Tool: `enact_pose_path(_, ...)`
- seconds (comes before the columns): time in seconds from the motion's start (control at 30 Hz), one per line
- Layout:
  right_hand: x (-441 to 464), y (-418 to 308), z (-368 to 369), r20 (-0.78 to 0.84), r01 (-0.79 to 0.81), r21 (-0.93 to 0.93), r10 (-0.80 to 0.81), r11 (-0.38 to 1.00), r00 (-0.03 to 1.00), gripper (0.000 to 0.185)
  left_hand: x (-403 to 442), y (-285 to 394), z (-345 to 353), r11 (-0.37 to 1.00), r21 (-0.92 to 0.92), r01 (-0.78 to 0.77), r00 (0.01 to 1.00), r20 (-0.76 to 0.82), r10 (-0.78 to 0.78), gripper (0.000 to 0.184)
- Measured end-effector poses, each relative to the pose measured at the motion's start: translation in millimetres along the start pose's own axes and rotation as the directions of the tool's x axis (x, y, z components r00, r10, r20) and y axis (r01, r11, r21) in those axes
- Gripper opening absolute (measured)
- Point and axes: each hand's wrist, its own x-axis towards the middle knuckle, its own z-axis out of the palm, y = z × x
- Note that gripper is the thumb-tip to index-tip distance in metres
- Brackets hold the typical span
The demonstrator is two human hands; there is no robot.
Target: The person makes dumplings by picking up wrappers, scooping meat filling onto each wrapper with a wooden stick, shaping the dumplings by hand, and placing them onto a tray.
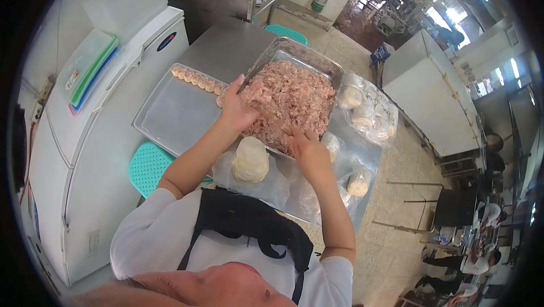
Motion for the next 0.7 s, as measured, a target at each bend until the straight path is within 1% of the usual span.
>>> enact_pose_path(0.03,0,7,-2,-0.097,0.003,0.219,0.018,0.976,0.995,0.024,-6,6,5,0.997,-0.074,0.018,0.999,0.031,-0.016,0.054)
enact_pose_path(0.07,0,13,-4,-0.187,0.027,0.426,0.059,0.904,0.981,0.024,-12,6,9,0.997,-0.071,0.007,0.999,0.035,-0.005,0.054)
enact_pose_path(0.1,-2,17,-6,-0.191,0.036,0.426,0.051,0.904,0.98,0.024,-19,4,11,0.983,0.176,-0.043,0.988,0.156,0.015,0.053)
enact_pose_path(0.13,-7,20,-8,-0.028,-0.117,0.534,0.155,0.838,0.987,0.026,-25,2,14,0.907,0.404,-0.118,0.962,0.274,0.003,0.054)
enact_pose_path(0.17,-10,21,-11,0.149,-0.28,0.605,0.239,0.745,0.96,0.028,-34,4,22,0.906,0.404,-0.122,0.961,0.277,0.006,0.054)
enact_pose_path(0.2,-12,22,-17,0.148,-0.278,0.605,0.237,0.746,0.96,0.028,-44,8,31,0.741,0.637,-0.213,0.94,0.341,-0.023,0.06)
enact_pose_path(0.23,-13,17,-31,0.247,-0.332,0.626,0.224,0.705,0.943,0.029,-50,10,37,0.511,0.804,-0.304,0.918,0.39,-0.069,0.067)
enact_pose_path(0.27,-13,13,-43,0.343,-0.387,0.64,0.204,0.664,0.917,0.03,-52,10,40,0.511,0.804,-0.304,0.919,0.389,-0.064,0.067)
enact_pose_path(0.3,-14,12,-52,0.345,-0.383,0.641,0.197,0.666,0.918,0.03,-52,11,43,0.188,0.802,-0.568,0.817,0.577,0.006,0.065)
enact_pose_path(0.33,-16,11,-61,0.353,-0.361,0.564,0.178,0.743,0.919,0.031,-51,11,45,-0.167,0.658,-0.734,0.668,0.744,-0.004,0.064)
enact_pose_path(0.37,-18,12,-65,0.361,-0.332,0.481,0.162,0.812,0.918,0.034,-47,12,44,-0.171,0.658,-0.733,0.668,0.744,0.001,0.064)
enact_pose_path(0.4,-21,14,-60,0.36,-0.328,0.482,0.157,0.813,0.92,0.034,-42,14,39,-0.074,0.782,-0.619,0.782,0.605,-0.152,0.061)
enact_pose_path(0.43,-25,17,-48,0.254,-0.207,0.522,0.081,0.828,0.964,0.032,-37,13,33,-0.003,0.884,-0.468,0.839,0.443,-0.316,0.057)
enact_pose_path(0.47,-28,22,-38,0.145,-0.083,0.548,0.003,0.832,0.989,0.031,-32,11,23,-0.005,0.884,-0.467,0.84,0.442,-0.314,0.057)
enact_pose_path(0.5,-28,28,-32,0.145,-0.08,0.549,0.0,0.832,0.989,0.031,-27,7,12,-0.102,0.815,-0.571,0.801,0.526,-0.286,0.048)
enact_pose_path(0.53,-26,37,-28,0.189,-0.092,0.549,-0.017,0.831,0.982,0.029,-30,5,16,-0.203,0.726,-0.657,0.751,0.605,-0.266,0.04)
enact_pose_path(0.57,-23,44,-26,0.231,-0.102,0.549,-0.034,0.829,0.972,0.028,-31,4,20,-0.206,0.727,-0.655,0.752,0.604,-0.264,0.04)
enact_pose_path(0.6,-21,49,-24,0.229,-0.099,0.552,-0.036,0.828,0.973,0.028,-32,3,26,-0.24,0.819,-0.522,0.846,0.459,-0.271,0.042)
enact_pose_path(0.63,-18,55,-24,0.168,-0.083,0.416,0.013,0.905,0.986,0.026,-35,3,33,-0.274,0.886,-0.373,0.914,0.301,-0.271,0.044)
enact_pose_path(0.67,-16,58,-23,0.098,-0.072,0.269,0.047,0.96,0.994,0.024,-25,-2,15,-0.279,0.886,-0.372,0.916,0.301,-0.264,0.044)
enact_pose_path(0.7,-19,56,-19,0.094,-0.059,0.272,0.035,0.961,0.995,0.024,-5,-10,-17,-0.184,0.907,-0.379,0.923,0.358,-0.139,0.048)
